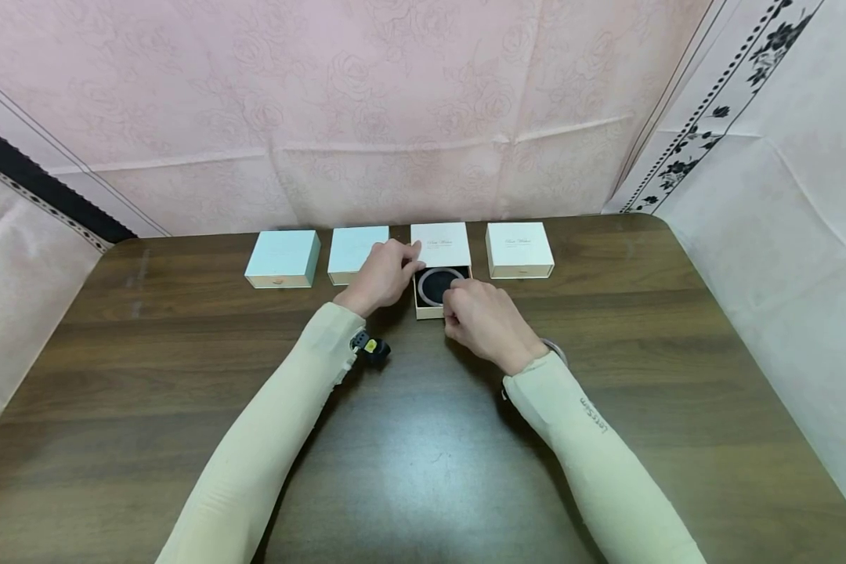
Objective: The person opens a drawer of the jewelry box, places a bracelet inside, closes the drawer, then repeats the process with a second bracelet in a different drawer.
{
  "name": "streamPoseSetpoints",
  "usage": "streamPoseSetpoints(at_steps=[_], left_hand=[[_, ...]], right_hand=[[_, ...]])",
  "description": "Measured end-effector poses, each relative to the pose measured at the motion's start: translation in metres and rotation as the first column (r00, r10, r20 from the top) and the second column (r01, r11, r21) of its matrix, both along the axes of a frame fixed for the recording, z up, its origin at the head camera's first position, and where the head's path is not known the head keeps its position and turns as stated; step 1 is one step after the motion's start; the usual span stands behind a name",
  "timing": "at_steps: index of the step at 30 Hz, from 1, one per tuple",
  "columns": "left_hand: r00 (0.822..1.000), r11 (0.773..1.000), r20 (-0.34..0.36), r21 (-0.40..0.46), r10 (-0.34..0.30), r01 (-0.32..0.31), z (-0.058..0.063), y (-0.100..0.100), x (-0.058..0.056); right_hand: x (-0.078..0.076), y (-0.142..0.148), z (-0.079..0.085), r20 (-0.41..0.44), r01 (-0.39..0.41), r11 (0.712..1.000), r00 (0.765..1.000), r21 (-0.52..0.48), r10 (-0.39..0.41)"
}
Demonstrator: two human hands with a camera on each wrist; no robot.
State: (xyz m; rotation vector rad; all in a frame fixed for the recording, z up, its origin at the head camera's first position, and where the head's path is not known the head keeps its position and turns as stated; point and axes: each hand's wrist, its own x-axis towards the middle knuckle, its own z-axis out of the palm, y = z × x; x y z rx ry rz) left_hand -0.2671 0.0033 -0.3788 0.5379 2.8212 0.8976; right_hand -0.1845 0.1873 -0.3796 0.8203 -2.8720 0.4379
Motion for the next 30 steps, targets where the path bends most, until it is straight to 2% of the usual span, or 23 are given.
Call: streamPoseSetpoints(at_steps=[30], left_hand=[[1.0,1.0,-0.002,-0.005,0.005,-0.005,-0.0011,0.0002,-0.0006]], right_hand=[[-0.0067,-0.0022,0.0019,0.003,0.022,1.0,1.0,0.013,-0.022]])
